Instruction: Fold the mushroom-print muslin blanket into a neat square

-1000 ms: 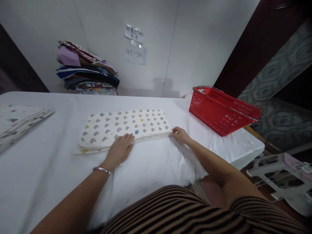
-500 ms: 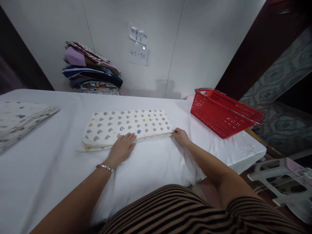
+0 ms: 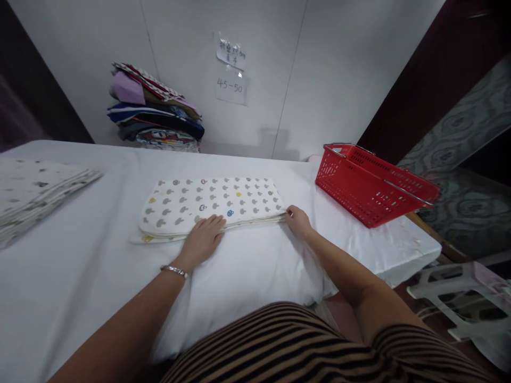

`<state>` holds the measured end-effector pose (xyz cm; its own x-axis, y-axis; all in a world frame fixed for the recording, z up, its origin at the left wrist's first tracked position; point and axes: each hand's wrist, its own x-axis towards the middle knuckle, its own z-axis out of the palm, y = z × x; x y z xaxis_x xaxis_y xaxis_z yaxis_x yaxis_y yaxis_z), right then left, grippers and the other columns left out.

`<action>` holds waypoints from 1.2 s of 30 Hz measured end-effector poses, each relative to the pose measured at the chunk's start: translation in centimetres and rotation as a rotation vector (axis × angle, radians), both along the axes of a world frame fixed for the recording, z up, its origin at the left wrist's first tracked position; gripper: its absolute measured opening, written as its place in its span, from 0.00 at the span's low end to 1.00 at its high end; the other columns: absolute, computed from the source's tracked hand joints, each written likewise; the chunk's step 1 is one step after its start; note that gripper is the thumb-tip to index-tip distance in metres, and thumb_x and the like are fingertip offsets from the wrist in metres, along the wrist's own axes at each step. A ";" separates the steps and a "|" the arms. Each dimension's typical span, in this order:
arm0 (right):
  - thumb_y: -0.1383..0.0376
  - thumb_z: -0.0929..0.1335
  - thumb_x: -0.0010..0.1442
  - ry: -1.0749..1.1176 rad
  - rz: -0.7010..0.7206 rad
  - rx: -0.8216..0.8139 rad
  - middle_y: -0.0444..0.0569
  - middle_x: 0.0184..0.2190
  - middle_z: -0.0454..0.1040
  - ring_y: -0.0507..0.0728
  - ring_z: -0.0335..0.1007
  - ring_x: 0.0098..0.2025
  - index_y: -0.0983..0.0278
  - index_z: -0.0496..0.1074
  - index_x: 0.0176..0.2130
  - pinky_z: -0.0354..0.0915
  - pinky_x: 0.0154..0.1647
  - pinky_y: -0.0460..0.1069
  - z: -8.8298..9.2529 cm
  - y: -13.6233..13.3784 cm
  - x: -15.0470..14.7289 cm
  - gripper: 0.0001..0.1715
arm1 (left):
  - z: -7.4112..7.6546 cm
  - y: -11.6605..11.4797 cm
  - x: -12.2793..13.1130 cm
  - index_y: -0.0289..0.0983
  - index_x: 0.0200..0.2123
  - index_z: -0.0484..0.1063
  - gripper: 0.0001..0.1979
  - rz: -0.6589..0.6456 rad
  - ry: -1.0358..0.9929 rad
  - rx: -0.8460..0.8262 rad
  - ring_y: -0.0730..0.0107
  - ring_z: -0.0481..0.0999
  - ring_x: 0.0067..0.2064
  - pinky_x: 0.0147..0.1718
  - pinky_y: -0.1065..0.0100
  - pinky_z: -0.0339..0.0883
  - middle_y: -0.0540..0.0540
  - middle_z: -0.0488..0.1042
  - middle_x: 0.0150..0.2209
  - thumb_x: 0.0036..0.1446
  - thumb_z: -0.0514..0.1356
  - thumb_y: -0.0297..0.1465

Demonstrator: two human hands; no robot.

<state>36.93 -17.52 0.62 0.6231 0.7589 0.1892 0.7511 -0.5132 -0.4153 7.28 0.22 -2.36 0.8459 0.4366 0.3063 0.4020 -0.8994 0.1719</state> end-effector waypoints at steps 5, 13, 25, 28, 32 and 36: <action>0.65 0.63 0.57 0.055 -0.017 -0.034 0.44 0.31 0.73 0.53 0.64 0.32 0.61 0.69 0.34 0.54 0.31 0.45 -0.4 -0.1 0.2 0.06 | 0.2 -0.2 0.0 0.37 0.58 0.64 0.23 0.009 -0.001 0.000 0.59 0.59 0.64 0.62 0.53 0.51 0.43 0.64 0.61 0.63 0.46 0.34; 0.64 0.63 0.58 0.137 -0.039 -0.101 0.44 0.30 0.74 0.53 0.66 0.32 0.62 0.70 0.39 0.55 0.30 0.44 -0.3 0.0 0.4 0.09 | 0.2 -0.3 -0.1 0.37 0.57 0.66 0.22 0.016 -0.018 -0.020 0.60 0.60 0.63 0.62 0.53 0.53 0.43 0.65 0.61 0.62 0.47 0.32; 0.56 0.64 0.58 0.429 -0.137 -0.126 0.49 0.31 0.75 0.53 0.70 0.29 0.66 0.74 0.39 0.61 0.30 0.45 1.1 4.0 2.4 0.18 | -0.2 -0.7 -0.8 0.39 0.48 0.72 0.16 0.042 -0.189 0.052 0.58 0.68 0.55 0.54 0.54 0.62 0.42 0.73 0.52 0.60 0.52 0.28; 0.54 0.64 0.58 0.457 -0.164 -0.165 0.51 0.27 0.74 0.53 0.68 0.25 0.68 0.73 0.34 0.61 0.26 0.45 1.2 5.2 2.2 0.20 | 0.3 -0.9 -0.8 0.39 0.43 0.73 0.12 0.097 -0.195 0.063 0.59 0.70 0.50 0.49 0.56 0.64 0.42 0.74 0.47 0.60 0.52 0.28; 0.56 0.66 0.56 0.528 -0.141 -0.224 0.47 0.19 0.69 0.53 0.64 0.21 0.68 0.71 0.31 0.60 0.21 0.46 1.7 5.4 1.8 0.16 | 1.3 -1.6 -1.1 0.39 0.37 0.73 0.10 0.201 -0.184 0.038 0.62 0.70 0.45 0.46 0.58 0.63 0.44 0.74 0.41 0.61 0.52 0.29; 0.53 0.66 0.53 0.596 -0.042 -0.191 0.49 0.22 0.71 0.54 0.68 0.23 0.64 0.70 0.29 0.62 0.20 0.46 1.5 4.6 2.0 0.16 | 2.0 -1.9 -1.3 0.38 0.34 0.73 0.10 0.281 -0.151 -0.002 0.62 0.69 0.43 0.44 0.57 0.61 0.43 0.72 0.37 0.61 0.52 0.30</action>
<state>38.94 -12.92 2.12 0.6098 0.7178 -0.3361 0.3965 -0.6435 -0.6547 6.02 -1.67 -0.35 0.6371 0.6475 0.4181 0.6041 -0.7564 0.2508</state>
